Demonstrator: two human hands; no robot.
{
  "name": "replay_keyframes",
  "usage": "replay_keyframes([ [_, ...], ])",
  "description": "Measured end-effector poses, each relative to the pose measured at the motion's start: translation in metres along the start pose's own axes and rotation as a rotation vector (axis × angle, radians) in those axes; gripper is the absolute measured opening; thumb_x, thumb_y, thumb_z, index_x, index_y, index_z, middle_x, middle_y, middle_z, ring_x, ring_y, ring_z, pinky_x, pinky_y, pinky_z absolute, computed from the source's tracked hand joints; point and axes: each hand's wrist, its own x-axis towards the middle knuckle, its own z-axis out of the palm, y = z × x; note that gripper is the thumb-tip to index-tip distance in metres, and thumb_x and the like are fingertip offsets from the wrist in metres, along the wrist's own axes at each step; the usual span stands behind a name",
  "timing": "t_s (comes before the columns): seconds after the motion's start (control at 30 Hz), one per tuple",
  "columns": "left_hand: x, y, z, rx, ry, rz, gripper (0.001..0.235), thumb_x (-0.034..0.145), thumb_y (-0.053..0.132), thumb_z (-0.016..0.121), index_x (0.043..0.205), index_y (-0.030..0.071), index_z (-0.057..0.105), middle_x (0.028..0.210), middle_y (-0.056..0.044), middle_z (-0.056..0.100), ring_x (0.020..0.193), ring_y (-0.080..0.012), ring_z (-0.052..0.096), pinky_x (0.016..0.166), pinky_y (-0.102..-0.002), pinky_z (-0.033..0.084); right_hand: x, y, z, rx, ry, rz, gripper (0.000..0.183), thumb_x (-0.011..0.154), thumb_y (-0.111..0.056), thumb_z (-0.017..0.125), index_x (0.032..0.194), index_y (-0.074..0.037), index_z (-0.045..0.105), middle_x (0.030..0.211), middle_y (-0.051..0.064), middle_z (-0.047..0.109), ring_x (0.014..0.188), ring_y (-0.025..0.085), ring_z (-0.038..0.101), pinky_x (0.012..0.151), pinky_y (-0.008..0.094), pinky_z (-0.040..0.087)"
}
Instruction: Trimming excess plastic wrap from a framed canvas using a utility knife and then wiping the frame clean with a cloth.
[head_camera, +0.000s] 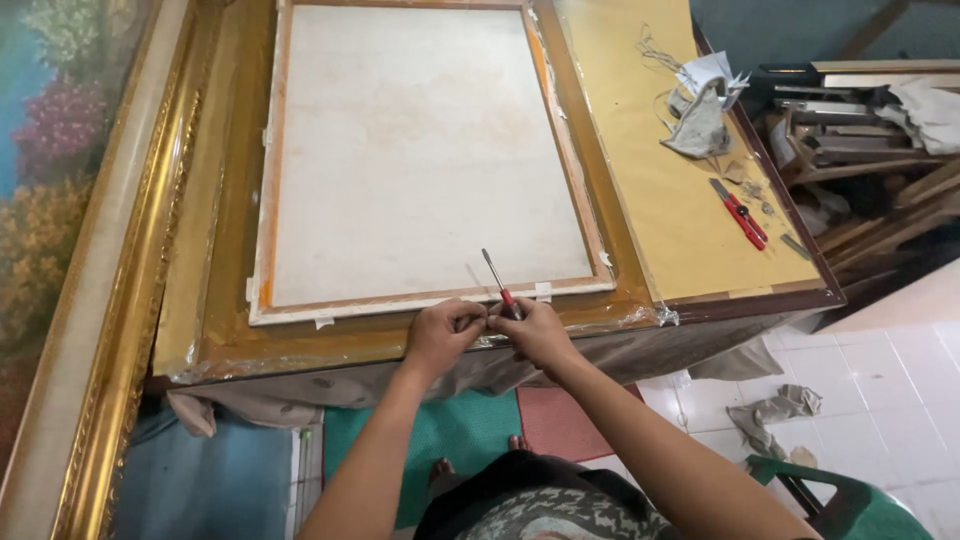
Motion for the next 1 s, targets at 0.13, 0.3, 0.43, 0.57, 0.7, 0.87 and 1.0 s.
replay_keyframes([
  [0.13,-0.002,0.004,-0.005,-0.036,-0.023,0.005,0.019,0.068,0.026,0.067,0.087,0.024,0.07,0.056,-0.001,0.054,0.062,-0.0159,0.058,0.061,-0.03,0.045,0.011,0.022,0.004,0.262,0.001,0.106,0.032,0.07,-0.017,0.071,0.098,-0.005,0.063,0.043,0.006,0.035,0.033,0.015,0.043,0.025,0.02,0.033],
  [0.3,-0.002,0.004,-0.005,-0.08,-0.055,0.051,0.017,0.067,0.019,0.068,0.084,0.019,0.071,0.054,-0.002,0.052,0.057,-0.0146,0.054,0.059,-0.028,0.045,0.008,0.02,0.0,0.325,-0.003,0.067,0.027,0.066,-0.006,0.071,0.09,0.001,0.061,0.051,0.008,0.043,0.035,0.012,0.043,0.029,0.024,0.039],
  [0.43,0.003,-0.001,0.0,-0.081,-0.046,0.041,0.018,0.065,0.019,0.071,0.083,0.019,0.071,0.056,-0.003,0.053,0.059,-0.0133,0.055,0.059,-0.028,0.046,0.017,0.017,-0.006,0.269,-0.065,0.023,0.018,0.067,-0.007,0.066,0.083,-0.001,0.063,0.053,0.008,0.046,0.036,0.013,0.046,0.029,0.024,0.04],
  [0.57,0.005,-0.012,0.011,-0.105,0.013,-0.025,0.016,0.066,0.019,0.072,0.082,0.017,0.071,0.054,-0.002,0.051,0.058,-0.0094,0.053,0.06,-0.026,0.046,0.031,0.021,-0.013,0.196,-0.146,-0.035,0.017,0.067,-0.009,0.068,0.082,-0.003,0.063,0.056,0.009,0.053,0.037,0.014,0.048,0.028,0.025,0.041],
  [0.7,0.008,0.011,0.017,-0.088,0.128,-0.039,0.01,0.068,0.017,0.072,0.078,0.015,0.071,0.061,0.0,0.057,0.057,-0.0093,0.05,0.055,-0.024,0.042,0.038,0.002,-0.031,0.033,-0.187,-0.043,0.022,0.065,-0.019,0.071,0.085,-0.012,0.063,0.07,0.005,0.059,0.054,0.015,0.052,0.044,0.027,0.044],
  [0.87,0.008,0.044,0.036,-0.085,0.333,0.045,0.005,0.072,0.007,0.066,0.075,0.009,0.069,0.059,0.002,0.051,0.053,-0.0085,0.041,0.051,-0.023,0.035,0.036,-0.023,-0.055,0.019,-0.255,0.013,0.017,0.068,-0.013,0.066,0.085,-0.012,0.06,0.062,0.003,0.057,0.047,0.01,0.048,0.039,0.023,0.038],
  [1.0,0.016,0.065,0.051,0.029,0.427,0.148,0.006,0.076,0.01,0.064,0.08,0.012,0.068,0.057,0.002,0.045,0.05,-0.0093,0.04,0.05,-0.024,0.034,0.04,-0.033,-0.077,0.235,-0.321,0.113,0.019,0.076,-0.009,0.065,0.089,-0.007,0.052,0.059,0.006,0.047,0.04,0.013,0.041,0.033,0.023,0.035],
])
